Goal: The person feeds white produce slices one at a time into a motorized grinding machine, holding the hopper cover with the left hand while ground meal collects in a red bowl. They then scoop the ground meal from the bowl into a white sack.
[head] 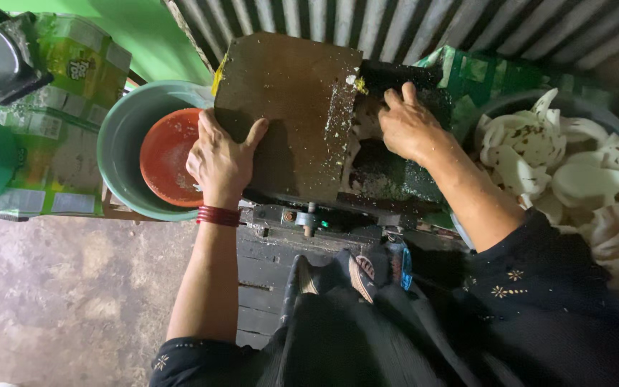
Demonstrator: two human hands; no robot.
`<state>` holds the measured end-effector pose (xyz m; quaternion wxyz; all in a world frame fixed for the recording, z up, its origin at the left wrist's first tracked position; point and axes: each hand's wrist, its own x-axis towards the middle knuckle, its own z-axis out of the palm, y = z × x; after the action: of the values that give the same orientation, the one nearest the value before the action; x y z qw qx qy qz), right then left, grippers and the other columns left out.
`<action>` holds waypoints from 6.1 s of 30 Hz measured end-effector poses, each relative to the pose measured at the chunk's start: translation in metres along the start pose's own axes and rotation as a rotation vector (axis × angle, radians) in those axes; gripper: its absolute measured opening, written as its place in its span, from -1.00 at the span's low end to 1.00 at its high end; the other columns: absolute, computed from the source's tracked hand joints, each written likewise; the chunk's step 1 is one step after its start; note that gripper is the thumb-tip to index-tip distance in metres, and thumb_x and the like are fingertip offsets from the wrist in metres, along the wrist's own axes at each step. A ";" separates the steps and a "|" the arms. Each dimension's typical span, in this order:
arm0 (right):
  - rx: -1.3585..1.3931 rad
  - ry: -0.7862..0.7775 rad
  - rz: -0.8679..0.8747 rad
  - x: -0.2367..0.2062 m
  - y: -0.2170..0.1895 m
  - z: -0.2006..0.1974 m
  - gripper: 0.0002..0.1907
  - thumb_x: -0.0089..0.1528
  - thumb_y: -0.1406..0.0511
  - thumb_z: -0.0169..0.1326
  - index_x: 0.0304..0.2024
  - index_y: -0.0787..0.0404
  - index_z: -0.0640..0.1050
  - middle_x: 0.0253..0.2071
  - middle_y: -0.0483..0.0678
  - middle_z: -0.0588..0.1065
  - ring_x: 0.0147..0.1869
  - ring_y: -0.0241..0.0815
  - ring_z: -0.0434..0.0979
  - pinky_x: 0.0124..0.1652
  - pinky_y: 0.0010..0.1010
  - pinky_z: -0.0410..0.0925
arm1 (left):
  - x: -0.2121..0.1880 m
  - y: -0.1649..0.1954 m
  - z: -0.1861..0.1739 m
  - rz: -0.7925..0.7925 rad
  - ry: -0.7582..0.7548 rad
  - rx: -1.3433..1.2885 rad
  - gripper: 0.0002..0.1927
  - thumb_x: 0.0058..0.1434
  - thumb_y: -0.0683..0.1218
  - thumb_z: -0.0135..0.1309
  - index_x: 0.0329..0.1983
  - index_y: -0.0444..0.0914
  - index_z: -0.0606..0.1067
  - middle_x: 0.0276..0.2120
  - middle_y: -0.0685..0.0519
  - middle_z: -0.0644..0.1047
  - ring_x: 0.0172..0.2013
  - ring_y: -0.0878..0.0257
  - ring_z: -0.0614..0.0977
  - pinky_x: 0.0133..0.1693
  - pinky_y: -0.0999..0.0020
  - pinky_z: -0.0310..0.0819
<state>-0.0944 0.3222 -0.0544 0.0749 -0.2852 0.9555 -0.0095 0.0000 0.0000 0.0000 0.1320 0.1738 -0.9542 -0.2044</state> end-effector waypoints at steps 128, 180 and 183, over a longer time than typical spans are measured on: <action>0.087 0.058 -0.022 -0.047 -0.069 0.047 -0.65 -0.02 0.44 0.09 -0.16 0.44 0.53 -0.24 0.30 0.55 -0.22 0.24 0.61 -0.23 0.00 0.48 | -0.031 -0.029 0.009 0.034 0.097 0.042 -0.08 0.13 0.51 0.21 0.11 -0.35 0.34 -0.07 -0.25 0.58 -0.21 -0.25 0.66 -0.23 -0.10 0.51; 0.202 0.007 -0.070 -0.060 -0.059 0.036 -0.89 0.01 0.57 0.09 -0.39 0.46 0.53 -0.17 0.29 0.46 -0.20 0.15 0.56 -0.25 -0.18 0.53 | -0.035 -0.033 0.007 0.072 0.090 0.024 -0.14 0.14 0.50 0.23 0.00 -0.34 0.35 -0.11 -0.26 0.58 -0.20 -0.27 0.65 -0.20 -0.11 0.49; 0.290 0.126 -0.136 -0.063 -0.051 0.043 -0.89 -0.02 0.59 0.10 -0.47 0.41 0.47 -0.27 0.19 0.44 -0.27 0.18 0.55 -0.29 -0.08 0.46 | -0.034 -0.034 0.008 0.061 0.097 0.042 -0.12 0.15 0.49 0.22 0.08 -0.33 0.35 -0.08 -0.26 0.58 -0.20 -0.27 0.64 -0.20 -0.11 0.49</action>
<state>-0.0083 0.3150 -0.0851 0.0545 -0.3341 0.9254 -0.1703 0.0375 -0.0132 -0.0283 0.1804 0.1571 -0.9557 -0.1717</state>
